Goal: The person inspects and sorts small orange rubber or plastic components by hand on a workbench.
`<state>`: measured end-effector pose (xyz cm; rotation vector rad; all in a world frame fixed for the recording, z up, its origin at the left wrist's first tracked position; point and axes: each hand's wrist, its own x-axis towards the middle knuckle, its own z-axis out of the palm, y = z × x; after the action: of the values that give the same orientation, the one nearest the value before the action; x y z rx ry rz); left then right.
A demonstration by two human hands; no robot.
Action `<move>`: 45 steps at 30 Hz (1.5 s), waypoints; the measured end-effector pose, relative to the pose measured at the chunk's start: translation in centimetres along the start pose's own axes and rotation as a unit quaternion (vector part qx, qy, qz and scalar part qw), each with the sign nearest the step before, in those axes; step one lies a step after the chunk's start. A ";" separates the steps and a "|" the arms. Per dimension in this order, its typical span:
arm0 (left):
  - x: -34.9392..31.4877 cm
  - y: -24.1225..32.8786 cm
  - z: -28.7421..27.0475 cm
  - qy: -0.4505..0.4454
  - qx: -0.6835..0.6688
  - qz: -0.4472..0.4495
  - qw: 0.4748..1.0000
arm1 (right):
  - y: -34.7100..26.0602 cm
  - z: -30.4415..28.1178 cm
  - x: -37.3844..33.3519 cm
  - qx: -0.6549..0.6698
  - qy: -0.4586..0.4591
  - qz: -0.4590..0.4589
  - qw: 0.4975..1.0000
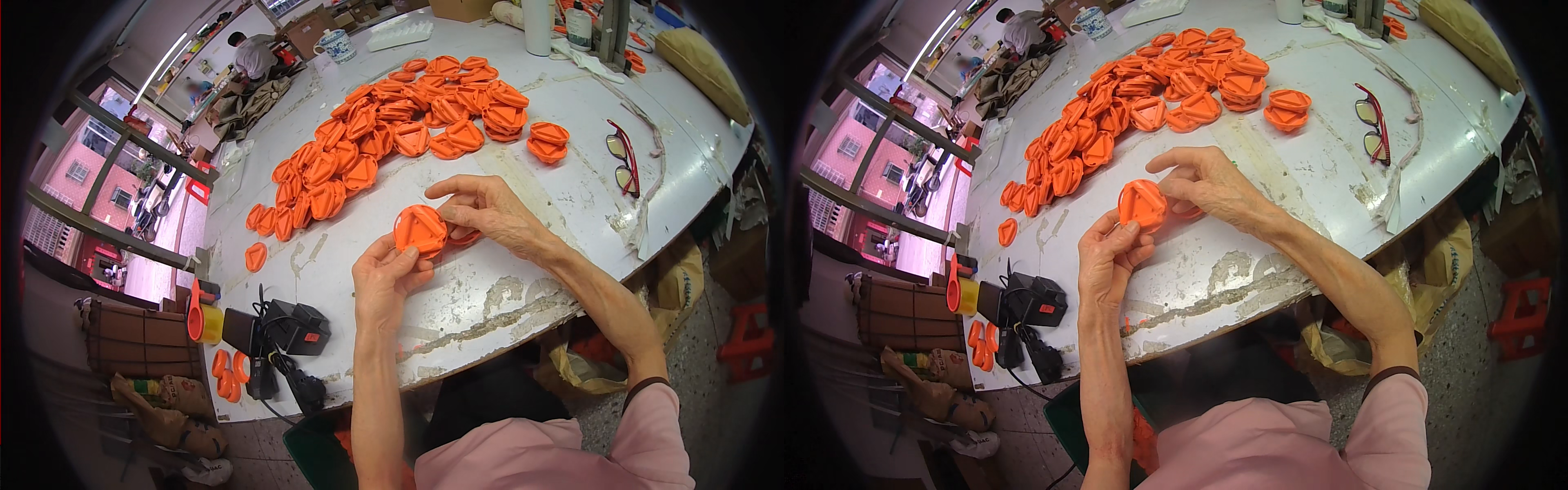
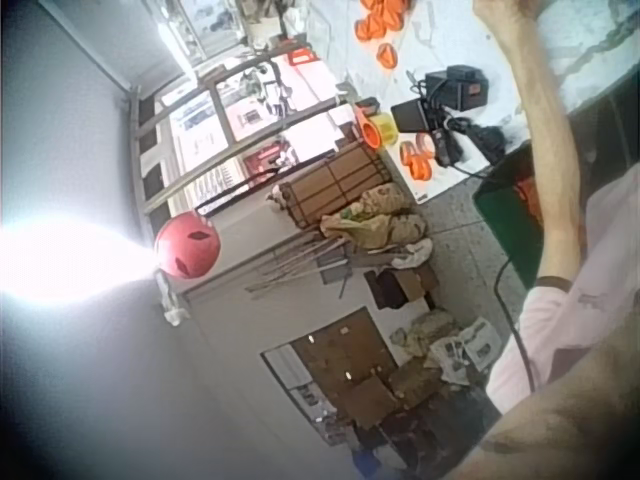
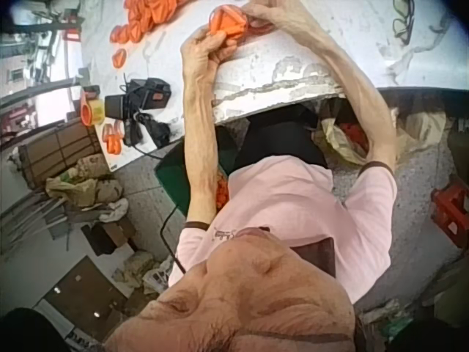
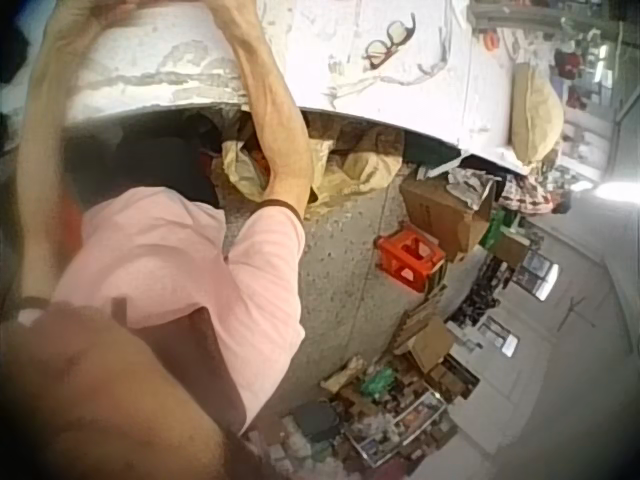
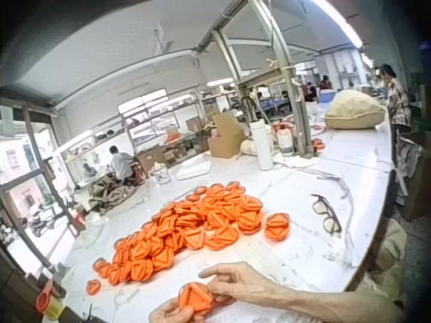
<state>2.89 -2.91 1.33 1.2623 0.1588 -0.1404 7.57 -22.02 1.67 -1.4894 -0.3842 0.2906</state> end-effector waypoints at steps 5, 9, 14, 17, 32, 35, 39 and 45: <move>0.0 0.1 0.0 -0.001 -0.009 -0.005 1.000 | 0.1 0.1 0.0 0.006 -0.020 0.002 1.000; 0.0 -0.2 -0.1 -0.007 -0.001 0.003 1.000 | 0.3 0.1 0.1 0.014 -0.015 0.004 1.000; 0.0 -0.1 0.1 -0.020 0.008 0.007 1.000 | 0.3 0.0 0.1 0.010 -0.013 0.001 1.000; 0.0 -0.1 0.1 -0.018 0.015 0.007 1.000 | 0.4 0.0 0.2 0.006 -0.014 0.004 1.000; 0.0 -0.4 -0.2 -0.030 0.017 0.019 0.999 | 0.3 0.2 0.2 -0.015 -0.009 -0.017 1.000; -0.3 -0.1 0.2 -0.019 0.029 0.022 0.999 | 0.7 0.6 0.4 0.015 0.011 -0.032 0.999; -0.3 -0.1 0.3 -0.020 0.026 0.029 0.999 | 1.3 0.5 0.5 -0.015 0.025 -0.058 0.998; -0.1 -0.3 0.3 -0.015 0.028 0.052 0.998 | 0.6 0.5 0.2 -0.091 0.025 -0.050 0.994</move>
<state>2.73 -3.24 1.15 1.3215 0.0633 -0.0757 7.53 -21.41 1.09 -1.6466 -0.4540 0.1405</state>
